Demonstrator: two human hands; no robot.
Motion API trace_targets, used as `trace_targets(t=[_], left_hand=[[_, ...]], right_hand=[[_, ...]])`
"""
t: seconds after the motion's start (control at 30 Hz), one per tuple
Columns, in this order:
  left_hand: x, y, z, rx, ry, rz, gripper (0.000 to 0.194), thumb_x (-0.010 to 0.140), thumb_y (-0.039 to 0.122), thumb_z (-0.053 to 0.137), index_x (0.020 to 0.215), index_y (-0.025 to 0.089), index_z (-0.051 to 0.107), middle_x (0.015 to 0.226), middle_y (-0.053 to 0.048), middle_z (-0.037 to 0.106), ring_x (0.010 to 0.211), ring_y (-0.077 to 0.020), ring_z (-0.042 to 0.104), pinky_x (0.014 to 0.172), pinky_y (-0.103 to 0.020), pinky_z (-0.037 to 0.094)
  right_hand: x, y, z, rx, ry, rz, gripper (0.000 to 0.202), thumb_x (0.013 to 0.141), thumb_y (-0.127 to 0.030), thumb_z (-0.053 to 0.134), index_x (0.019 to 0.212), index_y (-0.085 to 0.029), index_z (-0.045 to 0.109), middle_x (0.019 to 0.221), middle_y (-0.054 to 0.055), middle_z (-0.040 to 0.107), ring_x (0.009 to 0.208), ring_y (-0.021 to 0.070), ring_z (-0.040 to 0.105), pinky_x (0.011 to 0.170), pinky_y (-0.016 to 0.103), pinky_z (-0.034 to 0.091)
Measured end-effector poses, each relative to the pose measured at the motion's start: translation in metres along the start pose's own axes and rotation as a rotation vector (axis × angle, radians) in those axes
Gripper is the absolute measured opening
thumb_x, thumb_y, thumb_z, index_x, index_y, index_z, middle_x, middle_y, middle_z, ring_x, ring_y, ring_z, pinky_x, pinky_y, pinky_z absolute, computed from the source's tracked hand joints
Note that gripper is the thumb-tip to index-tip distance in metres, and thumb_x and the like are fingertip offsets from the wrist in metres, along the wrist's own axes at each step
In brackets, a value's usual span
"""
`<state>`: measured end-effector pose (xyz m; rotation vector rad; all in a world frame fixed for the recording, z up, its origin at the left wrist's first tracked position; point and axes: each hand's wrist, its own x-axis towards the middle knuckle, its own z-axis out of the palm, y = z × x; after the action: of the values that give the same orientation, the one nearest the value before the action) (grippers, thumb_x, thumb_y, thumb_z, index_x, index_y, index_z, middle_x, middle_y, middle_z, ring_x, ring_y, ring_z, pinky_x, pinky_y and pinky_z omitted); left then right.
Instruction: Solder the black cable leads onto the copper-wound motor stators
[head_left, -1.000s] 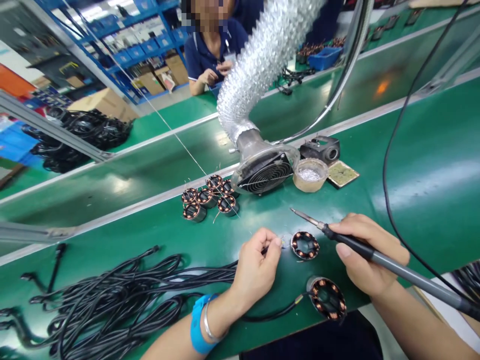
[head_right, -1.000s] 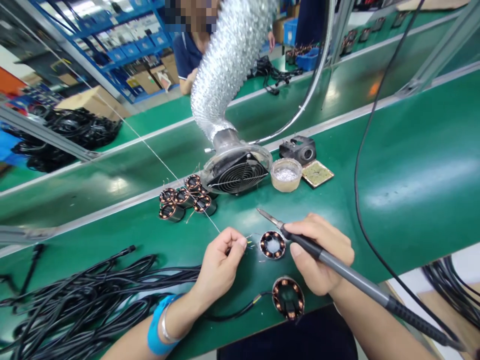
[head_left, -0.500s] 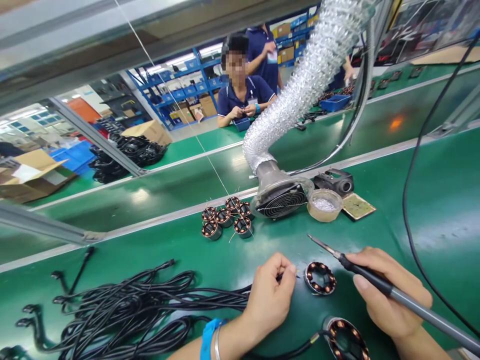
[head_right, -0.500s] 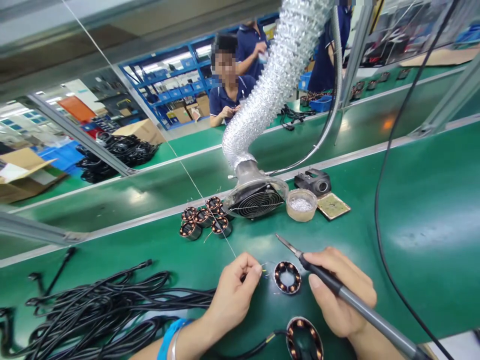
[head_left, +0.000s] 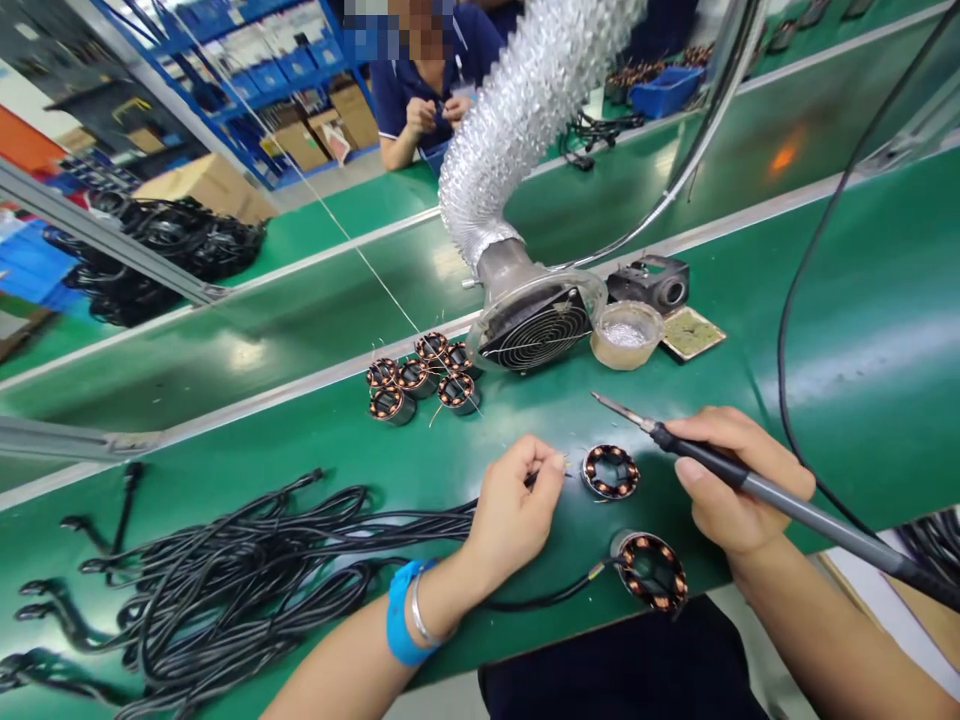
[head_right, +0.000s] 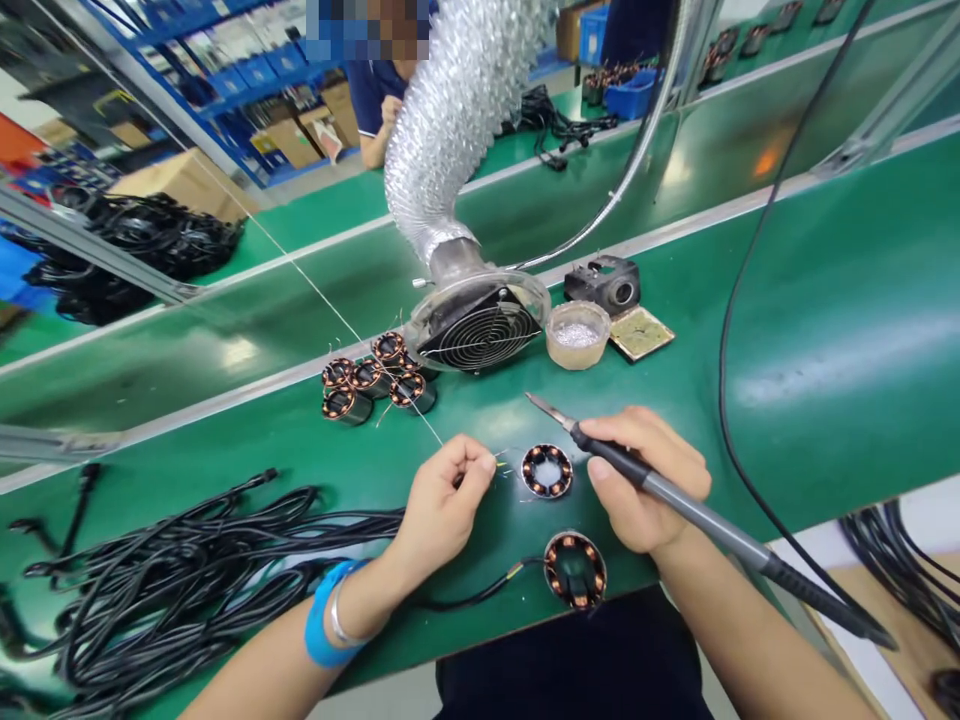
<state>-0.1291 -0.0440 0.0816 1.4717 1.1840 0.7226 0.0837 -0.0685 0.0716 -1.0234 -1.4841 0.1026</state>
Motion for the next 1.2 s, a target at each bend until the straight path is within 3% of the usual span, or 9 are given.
trace_targets(t=[0.2,0.27,0.4,0.5,0.6,0.8,0.97,1.13,1.2], left_hand=[[0.0,0.003,-0.002,-0.03,-0.03,-0.023,0.025,0.093,0.036,0.051,0.075,0.018,0.052,0.063,0.005,0.045,0.06,-0.0107,0.039,0.059,-0.024,0.03],[0.001,0.004,-0.005,-0.043,-0.076,-0.047,0.025,0.093,0.035,0.051,0.075,0.017,0.052,0.064,0.005,0.044,0.061,-0.0106,0.039,0.059,-0.024,0.03],[0.003,0.002,-0.011,-0.087,-0.193,-0.077,0.029,0.095,0.04,0.049,0.077,0.018,0.051,0.064,0.006,0.04,0.06,-0.0105,0.034,0.057,-0.024,0.027],[0.004,-0.002,-0.014,-0.093,-0.245,-0.044,0.033,0.096,0.045,0.048,0.078,0.018,0.049,0.064,0.006,0.038,0.061,-0.0111,0.033,0.058,-0.025,0.029],[0.004,0.0,-0.017,-0.052,-0.269,0.012,0.031,0.097,0.045,0.046,0.083,0.018,0.052,0.068,0.004,0.043,0.064,-0.0122,0.038,0.062,-0.025,0.033],[0.005,0.014,-0.024,0.178,-0.277,0.073,0.022,0.098,0.036,0.045,0.089,0.019,0.055,0.078,0.001,0.056,0.074,-0.0141,0.048,0.07,-0.026,0.036],[0.011,0.008,-0.018,-0.138,-0.3,-0.116,0.037,0.09,0.052,0.05,0.075,0.019,0.048,0.061,0.004,0.046,0.056,-0.0099,0.038,0.056,-0.024,0.031],[0.009,0.005,-0.009,-0.237,-0.241,-0.206,0.042,0.082,0.058,0.057,0.073,0.019,0.047,0.057,0.007,0.04,0.05,-0.0072,0.029,0.05,-0.022,0.025],[0.007,0.006,-0.007,-0.254,-0.206,-0.214,0.04,0.082,0.056,0.058,0.073,0.019,0.047,0.057,0.007,0.04,0.05,-0.0071,0.028,0.05,-0.022,0.025]], right_hand=[[0.0,-0.003,-0.002,-0.017,0.026,0.003,0.033,0.083,-0.018,0.064,0.114,-0.025,0.071,0.087,0.004,0.07,0.069,0.0197,0.061,0.058,0.035,0.049],[0.002,-0.008,-0.001,0.011,-0.011,0.064,0.035,0.086,-0.017,0.062,0.12,-0.025,0.068,0.089,0.003,0.071,0.067,0.0173,0.063,0.059,0.033,0.052],[0.014,-0.023,0.011,0.021,-0.284,0.171,0.04,0.091,-0.011,0.058,0.128,-0.025,0.061,0.086,0.0,0.073,0.066,0.0119,0.068,0.064,0.024,0.057],[0.026,-0.03,0.025,0.02,-0.459,0.069,0.029,0.089,-0.008,0.061,0.113,-0.022,0.065,0.098,0.001,0.074,0.08,0.011,0.071,0.074,0.02,0.058],[0.033,-0.03,0.034,0.061,-0.534,-0.021,0.027,0.089,-0.005,0.056,0.109,-0.021,0.063,0.099,0.0,0.074,0.084,0.0098,0.071,0.079,0.02,0.058],[0.026,-0.027,0.03,0.015,-0.499,-0.047,0.031,0.087,-0.004,0.054,0.113,-0.021,0.058,0.098,0.001,0.072,0.081,0.01,0.069,0.077,0.021,0.058],[0.017,-0.025,0.025,0.012,-0.516,-0.033,0.035,0.086,-0.005,0.055,0.116,-0.023,0.058,0.096,0.002,0.072,0.081,0.0115,0.069,0.074,0.022,0.058],[0.013,-0.025,0.023,0.003,-0.548,0.156,0.042,0.083,-0.01,0.062,0.122,-0.021,0.054,0.09,-0.001,0.07,0.052,0.0049,0.056,0.051,0.016,0.049],[0.012,-0.025,0.023,0.014,-0.559,0.184,0.039,0.084,-0.01,0.059,0.122,-0.02,0.053,0.085,-0.003,0.069,0.048,0.0037,0.052,0.048,0.015,0.047]])
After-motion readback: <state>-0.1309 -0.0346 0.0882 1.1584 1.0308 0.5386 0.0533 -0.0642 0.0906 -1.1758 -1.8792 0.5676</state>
